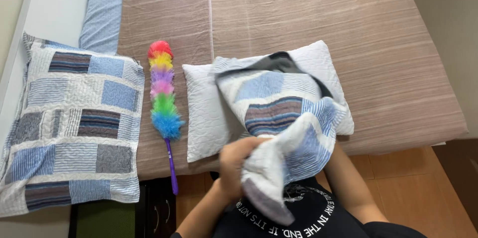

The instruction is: The person uses a rainbow feather duster to dust a patterned pillowcase and a white pillow on a bed. After dusting, the person removes the pillowcase, places it aside, and then puts the pillowcase back onto the white pillow.

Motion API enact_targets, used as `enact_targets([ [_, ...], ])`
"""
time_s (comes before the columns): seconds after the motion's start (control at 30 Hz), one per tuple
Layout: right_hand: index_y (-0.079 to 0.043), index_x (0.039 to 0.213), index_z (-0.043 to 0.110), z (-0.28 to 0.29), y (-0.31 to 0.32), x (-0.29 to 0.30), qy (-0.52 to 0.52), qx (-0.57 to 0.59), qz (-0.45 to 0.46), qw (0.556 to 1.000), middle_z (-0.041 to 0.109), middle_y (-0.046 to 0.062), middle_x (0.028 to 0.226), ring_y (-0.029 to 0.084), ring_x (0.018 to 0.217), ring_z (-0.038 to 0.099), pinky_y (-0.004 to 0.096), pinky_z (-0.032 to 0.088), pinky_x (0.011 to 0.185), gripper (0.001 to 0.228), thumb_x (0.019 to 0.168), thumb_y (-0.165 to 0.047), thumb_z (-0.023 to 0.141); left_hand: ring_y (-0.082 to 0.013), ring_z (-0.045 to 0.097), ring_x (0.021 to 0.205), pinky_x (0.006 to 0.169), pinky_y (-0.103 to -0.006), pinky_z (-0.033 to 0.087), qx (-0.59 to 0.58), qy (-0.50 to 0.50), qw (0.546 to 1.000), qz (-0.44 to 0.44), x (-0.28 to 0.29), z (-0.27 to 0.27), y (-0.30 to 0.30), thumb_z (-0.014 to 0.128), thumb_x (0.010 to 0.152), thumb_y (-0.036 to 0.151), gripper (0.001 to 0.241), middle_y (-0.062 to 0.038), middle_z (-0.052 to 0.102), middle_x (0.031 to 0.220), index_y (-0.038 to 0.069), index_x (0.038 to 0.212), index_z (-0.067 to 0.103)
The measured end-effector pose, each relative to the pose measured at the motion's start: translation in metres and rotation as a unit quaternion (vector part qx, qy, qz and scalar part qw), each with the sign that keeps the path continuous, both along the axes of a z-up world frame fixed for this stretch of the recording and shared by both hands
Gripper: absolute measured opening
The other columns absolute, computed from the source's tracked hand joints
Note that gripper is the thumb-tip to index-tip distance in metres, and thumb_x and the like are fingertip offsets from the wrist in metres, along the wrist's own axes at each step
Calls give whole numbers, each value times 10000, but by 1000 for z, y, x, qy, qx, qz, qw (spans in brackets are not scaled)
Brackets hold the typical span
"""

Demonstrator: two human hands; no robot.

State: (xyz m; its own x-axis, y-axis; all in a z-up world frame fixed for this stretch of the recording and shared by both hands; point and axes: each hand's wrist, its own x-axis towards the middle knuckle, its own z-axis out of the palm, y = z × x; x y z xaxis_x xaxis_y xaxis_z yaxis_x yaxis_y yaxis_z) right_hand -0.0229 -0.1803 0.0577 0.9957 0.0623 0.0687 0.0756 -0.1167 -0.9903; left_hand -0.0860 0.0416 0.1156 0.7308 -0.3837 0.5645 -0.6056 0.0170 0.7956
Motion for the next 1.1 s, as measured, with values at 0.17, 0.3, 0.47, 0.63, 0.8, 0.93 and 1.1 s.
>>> enact_targets([
  [0.17,-10,1321,547,36,3,13,35,-46,-7,998,635,153,1190,251,1078,636,336,562,931,395,1031,-265,462,-243,715,1031,904,-429,519,90,9,988,123,8,-66,33,742,915,266,458,-137,707,1132,-12,1257,620],
  [0.3,-5,1344,545,76,0,22,69,-82,-25,994,620,169,1231,268,1113,618,337,545,959,432,1044,-299,443,-246,665,1153,1010,-486,429,165,21,965,204,24,-152,51,697,958,282,490,-127,668,1252,5,1341,569],
  [0.47,1,1372,542,122,-2,23,118,-126,-63,983,602,189,1283,291,1157,596,339,523,995,480,1060,-343,419,-250,601,1305,1143,-557,317,258,36,923,283,39,-247,62,641,1012,303,532,-114,619,1402,27,1446,505],
  [0.63,7,1400,539,155,-1,43,156,-179,-84,968,584,208,1335,313,1201,574,340,502,1030,529,1076,-386,395,-253,538,1458,1277,-629,205,340,47,863,371,43,-307,65,585,1065,323,575,-101,569,1552,49,1551,441],
  [0.8,14,1429,536,161,7,59,198,-232,-103,947,565,228,1387,335,1245,553,342,481,1066,580,1092,-429,371,-431,248,1493,1215,-532,240,233,390,858,240,-24,-215,-10,781,778,466,1132,-266,207,1625,-8,1562,117],
  [0.93,4,1503,411,-23,9,58,157,-328,-30,931,459,194,1497,303,1326,471,337,411,1102,603,1092,-429,326,-499,3,1529,1225,-638,94,214,102,941,241,-22,-142,-50,892,705,485,1420,-306,-67,1637,-10,1550,-136],
  [1.1,-12,1579,313,-144,15,18,71,-176,178,966,340,142,1636,231,1469,350,307,283,1197,588,1088,-333,300,-434,195,1575,1323,-600,222,93,-32,938,333,14,-120,-55,832,880,417,1241,-275,136,1651,-21,1615,-66],
])
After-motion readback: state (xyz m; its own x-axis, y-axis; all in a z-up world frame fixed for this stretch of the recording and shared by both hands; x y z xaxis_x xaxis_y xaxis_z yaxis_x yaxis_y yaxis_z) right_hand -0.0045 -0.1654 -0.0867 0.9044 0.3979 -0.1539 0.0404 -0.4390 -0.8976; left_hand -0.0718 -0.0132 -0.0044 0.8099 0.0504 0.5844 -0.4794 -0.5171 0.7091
